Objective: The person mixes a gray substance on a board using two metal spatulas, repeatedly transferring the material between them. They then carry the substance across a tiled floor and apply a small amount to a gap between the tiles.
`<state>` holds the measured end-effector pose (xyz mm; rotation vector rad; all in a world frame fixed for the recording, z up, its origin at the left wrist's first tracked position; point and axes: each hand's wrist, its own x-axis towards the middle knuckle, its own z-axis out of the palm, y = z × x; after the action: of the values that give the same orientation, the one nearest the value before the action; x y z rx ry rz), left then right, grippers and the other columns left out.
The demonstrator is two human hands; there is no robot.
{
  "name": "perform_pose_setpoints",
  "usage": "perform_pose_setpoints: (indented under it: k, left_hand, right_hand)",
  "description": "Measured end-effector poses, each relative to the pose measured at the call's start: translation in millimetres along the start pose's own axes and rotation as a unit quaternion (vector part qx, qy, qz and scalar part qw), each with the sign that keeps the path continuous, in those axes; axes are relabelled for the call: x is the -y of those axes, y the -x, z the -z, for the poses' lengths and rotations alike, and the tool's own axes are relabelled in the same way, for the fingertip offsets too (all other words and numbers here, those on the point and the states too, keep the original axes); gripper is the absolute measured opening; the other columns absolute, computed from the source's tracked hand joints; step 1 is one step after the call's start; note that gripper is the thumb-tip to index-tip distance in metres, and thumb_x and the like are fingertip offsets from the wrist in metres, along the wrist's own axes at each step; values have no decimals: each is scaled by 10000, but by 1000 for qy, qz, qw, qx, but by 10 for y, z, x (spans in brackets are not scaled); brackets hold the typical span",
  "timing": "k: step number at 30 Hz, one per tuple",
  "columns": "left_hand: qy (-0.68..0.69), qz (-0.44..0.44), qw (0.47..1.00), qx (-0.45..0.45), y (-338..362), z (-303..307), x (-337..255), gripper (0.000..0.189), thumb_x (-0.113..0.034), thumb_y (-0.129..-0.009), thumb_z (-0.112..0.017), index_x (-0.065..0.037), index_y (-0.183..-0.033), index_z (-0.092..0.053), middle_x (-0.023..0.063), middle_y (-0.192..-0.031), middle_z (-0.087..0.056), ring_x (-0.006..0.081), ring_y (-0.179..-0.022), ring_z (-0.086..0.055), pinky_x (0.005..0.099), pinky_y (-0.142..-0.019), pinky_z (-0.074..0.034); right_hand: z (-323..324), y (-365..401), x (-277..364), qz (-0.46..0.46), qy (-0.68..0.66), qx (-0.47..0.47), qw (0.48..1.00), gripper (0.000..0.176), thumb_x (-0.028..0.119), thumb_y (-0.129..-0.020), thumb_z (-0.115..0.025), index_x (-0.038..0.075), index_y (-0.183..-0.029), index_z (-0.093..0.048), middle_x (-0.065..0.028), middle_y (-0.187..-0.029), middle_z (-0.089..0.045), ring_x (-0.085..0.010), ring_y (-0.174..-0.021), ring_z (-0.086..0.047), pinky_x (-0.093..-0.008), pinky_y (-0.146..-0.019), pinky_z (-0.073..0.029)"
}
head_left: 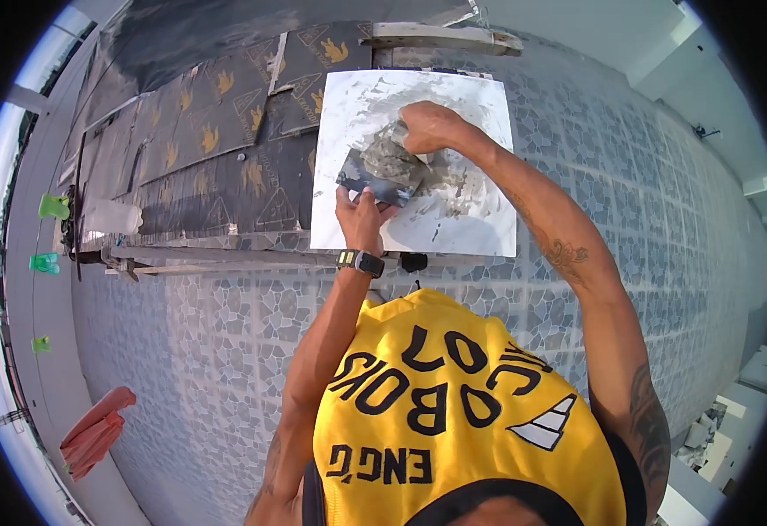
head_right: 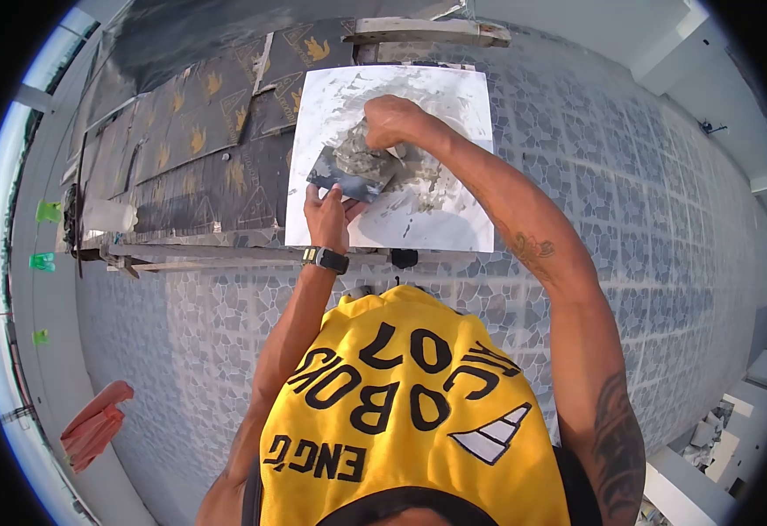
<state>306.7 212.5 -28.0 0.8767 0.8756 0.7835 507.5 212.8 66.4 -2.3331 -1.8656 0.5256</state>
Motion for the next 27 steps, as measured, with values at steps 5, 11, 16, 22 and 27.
perform_pose_setpoints:
  k: [5, 11, 16, 22, 27]
  left_hand:
    - [3, 4, 1000, 7, -67, -23, 5, 276, -21, -967, -485, -4, -1230, -400, 165, -1052, -595, 254, -785, -684, 354, -641, -637]
    - [21, 22, 999, 41, -83, -4, -31, 335, -52, -993, -457, -33, -1312, -353, 151, -1088, -593, 303, -889, -681, 408, -741, -586]
    - [45, 33, 996, 62, -102, 45, -129, 314, -51, -1010, -434, -78, -1321, -409, 116, -1126, -617, 270, -895, -687, 387, -738, -585]
    - [72, 3, 988, 140, -217, 115, -344, 339, -46, -1020, -421, -101, -1354, -410, 99, -1144, -628, 235, -892, -692, 367, -730, -585]
    - [76, 5, 978, 192, -318, 156, -499, 343, -73, -1022, -443, -100, -1362, -416, 80, -1134, -629, 224, -909, -682, 379, -777, -578]
  right_hand:
    - [-48, -6, -73, 1, -16, -21, 1000, 280, 100, -663, -578, -88, -826, -706, -313, -879, -672, -414, -884, -687, -448, -796, -546]
    - [-27, 99, 4, 11, -4, -35, 999, 269, 87, -689, -580, -71, -868, -705, -299, -909, -677, -413, -920, -680, -458, -813, -541]
    - [183, 315, 156, -16, -13, -44, 999, 325, 75, -739, -589, -37, -1035, -667, -276, -972, -681, -410, -967, -664, -463, -851, -529]
    - [458, 752, 200, -3, -71, -151, 986, 369, 148, -865, -614, 28, -1214, -600, -233, -1098, -672, -406, -1032, -637, -459, -907, -499]
    - [529, 1068, 158, -19, -132, -270, 954, 374, 159, -881, -641, 69, -1242, -603, -220, -1119, -675, -377, -1016, -653, -415, -900, -508]
